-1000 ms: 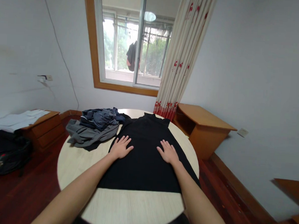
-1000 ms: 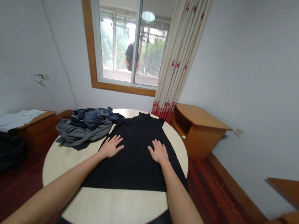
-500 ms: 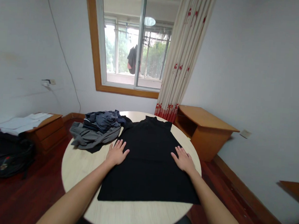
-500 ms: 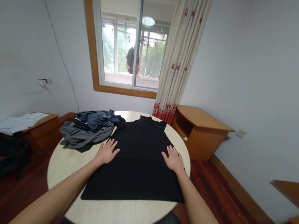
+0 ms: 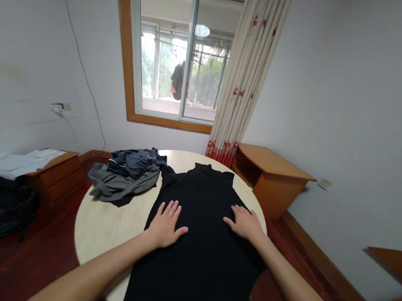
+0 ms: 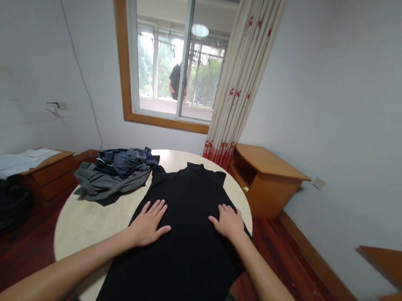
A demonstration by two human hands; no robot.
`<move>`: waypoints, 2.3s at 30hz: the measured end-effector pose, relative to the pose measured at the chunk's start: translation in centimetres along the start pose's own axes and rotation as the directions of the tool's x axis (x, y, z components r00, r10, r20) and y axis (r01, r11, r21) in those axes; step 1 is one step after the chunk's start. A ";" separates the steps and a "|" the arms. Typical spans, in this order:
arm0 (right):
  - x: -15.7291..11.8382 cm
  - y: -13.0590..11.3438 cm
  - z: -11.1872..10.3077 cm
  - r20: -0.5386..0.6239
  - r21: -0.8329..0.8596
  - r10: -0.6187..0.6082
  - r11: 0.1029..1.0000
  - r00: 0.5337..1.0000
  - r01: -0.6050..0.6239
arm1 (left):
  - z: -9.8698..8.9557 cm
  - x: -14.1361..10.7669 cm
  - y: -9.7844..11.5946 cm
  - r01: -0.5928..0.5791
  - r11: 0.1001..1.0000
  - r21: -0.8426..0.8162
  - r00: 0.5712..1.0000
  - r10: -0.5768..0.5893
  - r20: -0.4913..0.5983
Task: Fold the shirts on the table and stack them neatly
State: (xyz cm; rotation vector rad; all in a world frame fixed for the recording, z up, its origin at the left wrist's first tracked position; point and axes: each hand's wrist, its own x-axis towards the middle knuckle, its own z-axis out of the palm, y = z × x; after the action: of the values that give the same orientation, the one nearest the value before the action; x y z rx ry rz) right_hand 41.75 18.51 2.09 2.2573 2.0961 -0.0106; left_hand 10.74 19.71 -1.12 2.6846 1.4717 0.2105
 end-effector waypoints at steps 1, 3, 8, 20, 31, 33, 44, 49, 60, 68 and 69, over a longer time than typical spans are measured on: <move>1.0 -1.5 -0.6 -0.053 0.031 -0.061 0.998 0.997 0.063 | -0.3 1.3 0.6 -0.046 0.999 -0.022 0.999 0.045 -0.010; 3.1 -4.6 -1.0 -0.089 0.111 -0.155 0.980 0.984 0.165 | -0.5 4.2 1.6 -0.081 0.995 -0.061 0.997 0.080 -0.012; 7.7 -9.1 1.2 -0.062 0.231 -0.278 0.930 0.958 0.285 | 1.2 9.3 1.0 0.012 0.997 -0.082 1.000 -0.013 -0.007; 9.5 2.2 3.8 -0.069 0.179 0.062 0.983 0.996 -0.049 | 1.2 8.3 -8.6 0.256 0.967 0.020 0.965 -0.254 -0.070; 3.9 2.2 2.3 0.004 0.068 0.045 0.997 0.999 -0.046 | -0.5 2.6 -5.3 0.225 0.967 0.119 0.974 -0.228 0.011; 2.8 1.8 1.1 0.030 0.006 0.001 1.000 1.000 -0.001 | -1.6 1.7 -4.4 0.192 0.969 0.154 0.980 -0.198 0.020; 13.2 -1.1 -2.7 -0.210 0.215 -0.041 0.973 0.977 0.087 | -4.5 11.3 -4.9 0.154 0.986 0.058 0.981 -0.145 -0.128; 17.2 1.3 2.2 -0.229 0.341 0.028 0.939 0.973 0.053 | -3.1 11.8 -7.9 0.215 0.964 0.159 0.976 -0.209 -0.054; 16.1 3.9 1.9 -0.116 0.344 0.369 0.886 0.922 -0.311 | -7.3 8.4 -11.4 0.347 0.883 0.316 0.923 -0.381 0.051; 14.6 4.4 0.8 -0.150 0.281 0.425 0.884 0.893 -0.374 | -5.8 14.3 -7.4 0.230 0.969 0.094 0.972 -0.225 -0.060; 14.6 4.5 0.9 -0.165 0.274 0.430 0.885 0.888 -0.377 | -5.3 15.3 -7.3 0.225 0.973 0.046 0.974 -0.223 -0.039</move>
State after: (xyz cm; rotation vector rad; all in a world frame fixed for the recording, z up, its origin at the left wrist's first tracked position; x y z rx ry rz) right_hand 47.39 32.67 0.65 2.9293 1.7373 0.0138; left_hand 11.95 36.52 4.49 2.5344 1.7968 0.2069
